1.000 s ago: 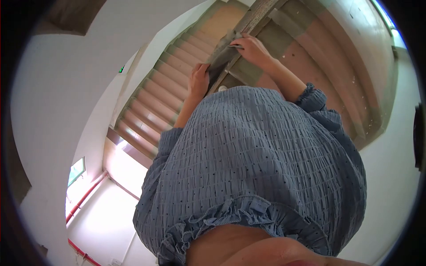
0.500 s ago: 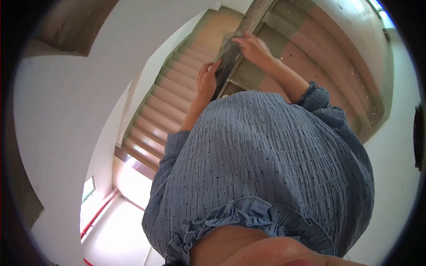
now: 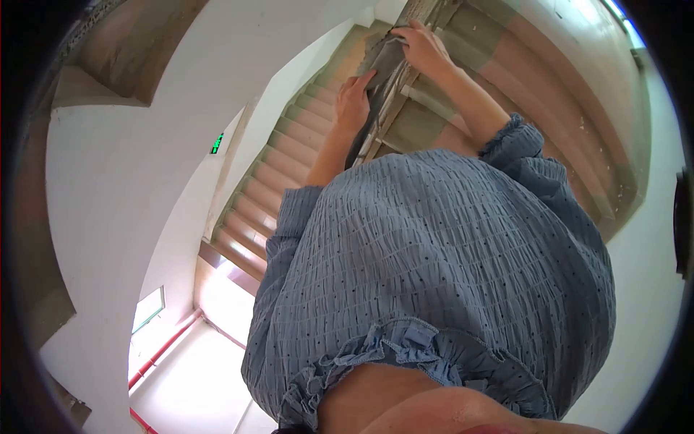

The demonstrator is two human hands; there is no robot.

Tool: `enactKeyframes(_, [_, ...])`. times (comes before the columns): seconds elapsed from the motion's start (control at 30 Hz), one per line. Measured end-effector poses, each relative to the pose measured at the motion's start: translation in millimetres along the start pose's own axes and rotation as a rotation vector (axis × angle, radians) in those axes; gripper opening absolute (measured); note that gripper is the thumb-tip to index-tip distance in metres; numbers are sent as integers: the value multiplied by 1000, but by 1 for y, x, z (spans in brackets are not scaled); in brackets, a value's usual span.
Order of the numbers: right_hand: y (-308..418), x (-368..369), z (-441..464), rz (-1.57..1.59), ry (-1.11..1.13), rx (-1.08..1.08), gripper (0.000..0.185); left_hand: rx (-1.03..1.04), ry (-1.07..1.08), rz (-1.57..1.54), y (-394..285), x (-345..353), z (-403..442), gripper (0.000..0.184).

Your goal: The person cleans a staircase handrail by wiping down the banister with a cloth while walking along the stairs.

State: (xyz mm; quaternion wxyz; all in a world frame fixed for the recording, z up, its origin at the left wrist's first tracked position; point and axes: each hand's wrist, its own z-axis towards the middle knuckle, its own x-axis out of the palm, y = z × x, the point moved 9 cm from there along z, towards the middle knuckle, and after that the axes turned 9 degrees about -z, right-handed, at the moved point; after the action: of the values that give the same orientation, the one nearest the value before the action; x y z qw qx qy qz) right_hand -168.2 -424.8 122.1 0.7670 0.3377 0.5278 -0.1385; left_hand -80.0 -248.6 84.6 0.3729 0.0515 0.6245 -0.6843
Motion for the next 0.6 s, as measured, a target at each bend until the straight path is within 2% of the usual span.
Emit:
enactKeyframes(0.13, [27, 4, -29, 63, 139, -48, 38, -65, -12, 26, -6, -13, -36, 51])
enactKeyframes(0.2, [35, 11, -32, 118, 189, -88, 39, -241, 4, 38, 9, -11, -59, 52])
enactKeyframes(0.3, [29, 24, -27, 98, 298, -134, 34, -192, 18, -4, 9, 11, -54, 52])
enactKeyframes(0.33, [17, 16, -15, 71, 211, -143, 36, -191, 22, -4, 3, 16, -42, 52])
enactKeyframes(0.4, [-10, 2, 10, 45, 124, -148, 38, -29, -26, -6, -25, 23, 0, 50])
enactKeyframes(0.47, [-44, -25, 33, 7, -72, -74, 38, -3, -29, 7, -42, 30, 38, 49])
enactKeyframes(0.57, [-77, -16, 47, 70, -34, 24, 35, 48, -33, 46, -41, 28, 56, 49])
enactKeyframes(0.6, [-66, -18, 39, 73, -35, 23, 35, 72, -25, 66, -40, 25, 56, 49])
